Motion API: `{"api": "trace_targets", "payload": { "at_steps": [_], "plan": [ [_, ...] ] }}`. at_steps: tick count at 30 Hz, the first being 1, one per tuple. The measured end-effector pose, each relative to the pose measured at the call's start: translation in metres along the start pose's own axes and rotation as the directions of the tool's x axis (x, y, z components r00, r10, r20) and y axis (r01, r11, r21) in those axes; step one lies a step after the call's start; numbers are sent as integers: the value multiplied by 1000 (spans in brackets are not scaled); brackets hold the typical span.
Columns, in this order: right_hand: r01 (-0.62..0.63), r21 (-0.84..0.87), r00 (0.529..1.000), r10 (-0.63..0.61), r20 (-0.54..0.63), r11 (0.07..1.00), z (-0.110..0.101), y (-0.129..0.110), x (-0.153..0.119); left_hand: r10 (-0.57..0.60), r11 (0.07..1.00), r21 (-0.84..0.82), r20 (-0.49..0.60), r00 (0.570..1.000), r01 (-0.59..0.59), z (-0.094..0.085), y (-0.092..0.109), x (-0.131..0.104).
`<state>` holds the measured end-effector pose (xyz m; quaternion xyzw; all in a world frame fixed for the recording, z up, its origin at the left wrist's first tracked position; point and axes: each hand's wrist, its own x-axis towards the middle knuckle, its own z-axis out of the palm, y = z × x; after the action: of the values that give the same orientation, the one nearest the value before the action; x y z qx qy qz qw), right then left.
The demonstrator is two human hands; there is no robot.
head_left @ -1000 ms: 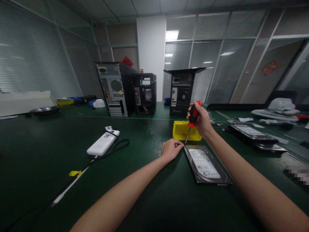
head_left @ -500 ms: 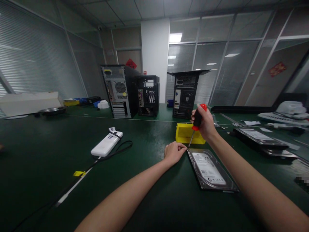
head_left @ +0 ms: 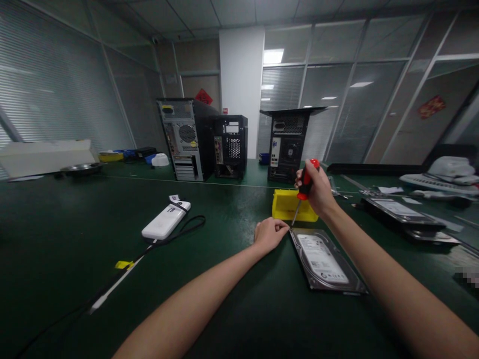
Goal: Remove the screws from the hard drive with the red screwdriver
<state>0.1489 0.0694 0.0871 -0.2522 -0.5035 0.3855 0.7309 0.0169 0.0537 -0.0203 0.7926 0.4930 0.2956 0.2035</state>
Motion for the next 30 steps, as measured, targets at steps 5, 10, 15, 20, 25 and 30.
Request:
{"api": "trace_targets", "payload": {
  "at_steps": [5, 10, 15, 20, 25, 30],
  "plan": [
    [-12, 19, 1000, 12, -14, 1000, -3, 0, 1, 0, 1000, -4, -8, 1000, 0, 0, 0, 0],
    [-87, 59, 996, 86, 32, 994, -5, -1, 1, -3, 1000, -8, -7, 1000, 3, 0, 0, -1],
    [-36, 13, 999, 36, 4, 999, -1, -1, 0, 8, 1000, -6, -8, 1000, -8, 0, 0, -1],
    [-15, -2, 1000, 15, -14, 1000, -3, 0, 1, 5, 1000, 6, -9, 1000, -5, -1, 1, -1],
    [-64, 21, 998, 63, 30, 998, -7, 1, 2, 18, 1000, 6, -3, 1000, -18, -1, 1, -1],
    [-115, 53, 990, 110, 87, 992, -5, -1, 1, 12, 1000, 17, 7, 1000, -12, -2, 1, -1]
  ]
}}
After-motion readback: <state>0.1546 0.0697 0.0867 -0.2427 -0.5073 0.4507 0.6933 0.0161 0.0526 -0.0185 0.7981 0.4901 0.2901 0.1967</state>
